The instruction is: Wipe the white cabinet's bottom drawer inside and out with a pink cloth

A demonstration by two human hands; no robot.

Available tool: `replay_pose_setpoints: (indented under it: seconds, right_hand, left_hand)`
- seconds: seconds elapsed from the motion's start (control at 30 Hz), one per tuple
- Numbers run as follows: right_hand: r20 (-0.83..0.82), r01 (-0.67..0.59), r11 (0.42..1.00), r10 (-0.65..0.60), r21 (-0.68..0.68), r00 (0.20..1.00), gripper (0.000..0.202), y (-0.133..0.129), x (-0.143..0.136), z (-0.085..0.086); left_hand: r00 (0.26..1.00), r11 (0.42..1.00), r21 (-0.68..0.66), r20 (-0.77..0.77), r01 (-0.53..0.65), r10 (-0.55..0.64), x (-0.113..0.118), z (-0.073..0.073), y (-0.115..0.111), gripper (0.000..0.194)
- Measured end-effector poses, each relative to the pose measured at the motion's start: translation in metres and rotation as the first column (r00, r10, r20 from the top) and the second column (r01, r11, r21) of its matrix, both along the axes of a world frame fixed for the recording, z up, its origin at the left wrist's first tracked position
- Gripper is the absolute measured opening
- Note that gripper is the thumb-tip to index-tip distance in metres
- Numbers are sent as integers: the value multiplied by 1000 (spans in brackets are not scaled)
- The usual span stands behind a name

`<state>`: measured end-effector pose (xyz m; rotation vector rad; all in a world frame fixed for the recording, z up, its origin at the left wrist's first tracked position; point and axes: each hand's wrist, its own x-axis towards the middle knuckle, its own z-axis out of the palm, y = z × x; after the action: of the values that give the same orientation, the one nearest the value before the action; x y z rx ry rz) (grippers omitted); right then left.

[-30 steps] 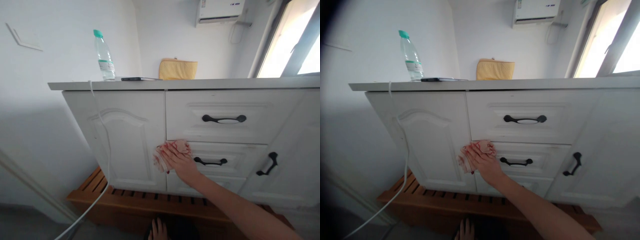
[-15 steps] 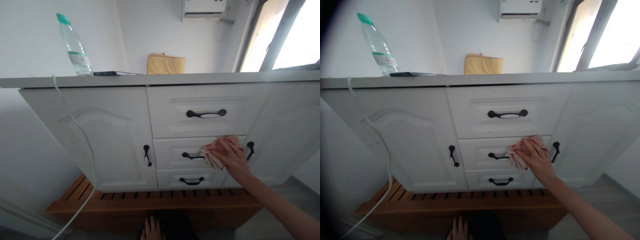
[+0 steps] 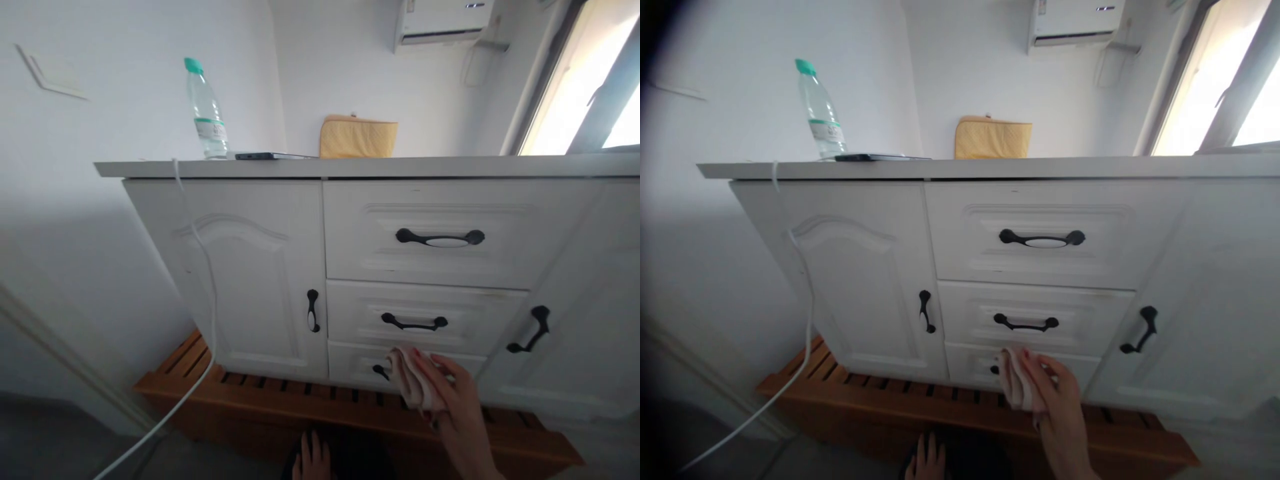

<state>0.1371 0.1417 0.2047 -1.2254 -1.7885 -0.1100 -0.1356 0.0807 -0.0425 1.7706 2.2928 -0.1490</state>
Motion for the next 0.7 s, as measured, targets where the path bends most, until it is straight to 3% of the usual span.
replay_pose_setpoints:
  seconds: [0.07, 0.17, 0.27, 0.33, 0.4, 0.5, 0.6, 0.7]
  right_hand:
    - [-27, 10, 983, -5, 183, 1000, 47, 3, -42, 45]
    - [-82, 61, 866, -23, 496, 996, 47, 33, -94, 101]
    - [19, 26, 796, -47, 605, 999, 49, 75, -130, 118]
    - [171, -30, 818, -84, 575, 982, 49, 96, -144, 107]
    - [284, -68, 855, -96, 515, 954, 52, 105, -149, 84]
    - [406, -152, 909, -21, 387, 913, 54, 97, -142, 37]
    - [482, -251, 924, 86, 289, 872, 44, 83, -131, -3]
    - [453, -267, 925, 122, 271, 883, 32, 79, -130, -14]
  left_hand:
    - [999, 1000, 7, 37, -5, 5, -1, 4, -1, 56]
    - [997, 1000, 0, 77, -22, 21, -2, 9, -2, 58]
    - [995, 999, 3, 95, -33, 33, -3, 9, -2, 59]
    - [994, 999, 10, 106, -37, 36, -4, 7, -2, 57]
    - [992, 999, 8, 116, -44, 43, -4, 5, -2, 56]
    - [991, 998, 11, 121, -57, 55, -4, 3, -2, 57]
    - [992, 998, 8, 110, -57, 56, -4, 3, -2, 56]
    - [996, 1000, -9, 87, -28, 29, -4, 2, -1, 56]
